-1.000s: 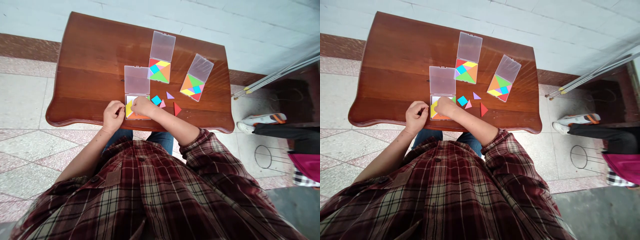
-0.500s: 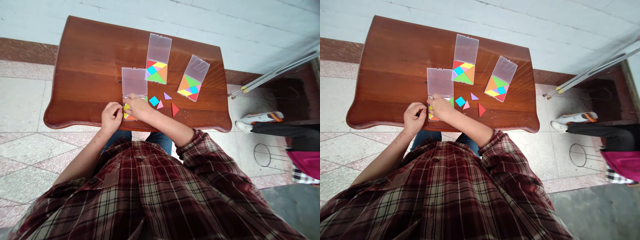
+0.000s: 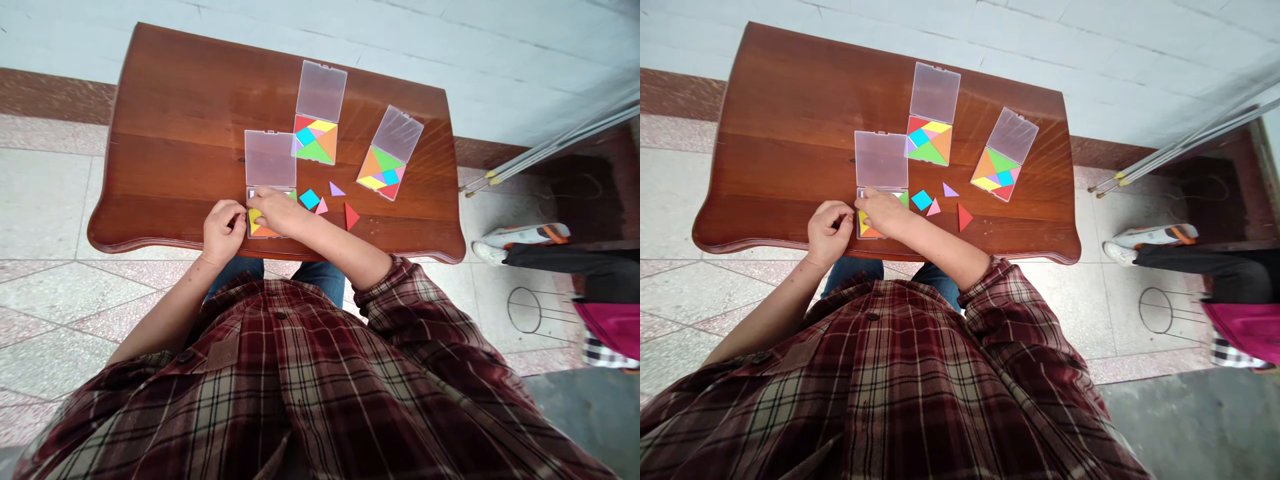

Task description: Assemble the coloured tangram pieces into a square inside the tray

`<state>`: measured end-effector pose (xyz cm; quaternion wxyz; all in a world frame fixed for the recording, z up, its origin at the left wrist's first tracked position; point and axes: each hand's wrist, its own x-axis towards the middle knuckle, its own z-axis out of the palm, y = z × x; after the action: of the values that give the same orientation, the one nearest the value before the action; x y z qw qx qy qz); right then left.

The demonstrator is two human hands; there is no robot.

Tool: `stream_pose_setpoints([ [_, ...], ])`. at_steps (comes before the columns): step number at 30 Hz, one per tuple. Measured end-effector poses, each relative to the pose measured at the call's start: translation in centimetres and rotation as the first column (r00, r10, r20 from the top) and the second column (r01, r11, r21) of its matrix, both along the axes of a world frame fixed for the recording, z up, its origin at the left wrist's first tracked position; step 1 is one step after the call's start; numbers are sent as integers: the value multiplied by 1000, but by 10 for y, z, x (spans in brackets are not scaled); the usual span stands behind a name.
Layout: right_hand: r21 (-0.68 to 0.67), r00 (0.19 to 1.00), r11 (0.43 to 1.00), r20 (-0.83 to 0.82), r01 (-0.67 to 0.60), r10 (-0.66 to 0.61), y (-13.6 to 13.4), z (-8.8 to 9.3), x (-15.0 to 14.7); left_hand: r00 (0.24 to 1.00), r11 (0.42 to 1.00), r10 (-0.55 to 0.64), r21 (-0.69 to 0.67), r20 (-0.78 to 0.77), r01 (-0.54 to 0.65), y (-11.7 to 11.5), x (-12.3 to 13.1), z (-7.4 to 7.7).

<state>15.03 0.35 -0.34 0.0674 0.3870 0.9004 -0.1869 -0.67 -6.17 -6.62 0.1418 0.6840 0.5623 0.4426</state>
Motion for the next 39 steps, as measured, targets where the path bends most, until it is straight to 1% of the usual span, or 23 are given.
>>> stream_pose_setpoints([
  [6,5,1000,1000,-31,0,1,3,-5,0,1000,1000,0,-10,-2,0,0,0,-1],
  [10,-12,1000,1000,-26,-10,10,2,-4,-1,1000,1000,-21,20,13,21,1,0,-1],
  [15,-25,998,1000,-63,-18,16,4,-3,2,1000,1000,-20,20,17,19,1,-1,-2],
  [21,19,992,998,-110,58,-55,16,-9,9,1000,1000,-9,14,19,8,0,0,-1],
  [28,7,996,999,-87,-31,32,20,-16,10,1000,1000,3,2,3,-3,0,0,-1],
  [32,-7,994,999,-97,-47,46,19,-21,10,1000,1000,-3,-1,6,3,1,0,1],
  [36,-40,982,997,-182,-60,52,23,-25,12,1000,1000,-5,-5,14,5,0,0,1],
  [39,-44,953,999,-304,7,-20,30,-20,23,1000,1000,-2,1,16,2,0,0,0],
])
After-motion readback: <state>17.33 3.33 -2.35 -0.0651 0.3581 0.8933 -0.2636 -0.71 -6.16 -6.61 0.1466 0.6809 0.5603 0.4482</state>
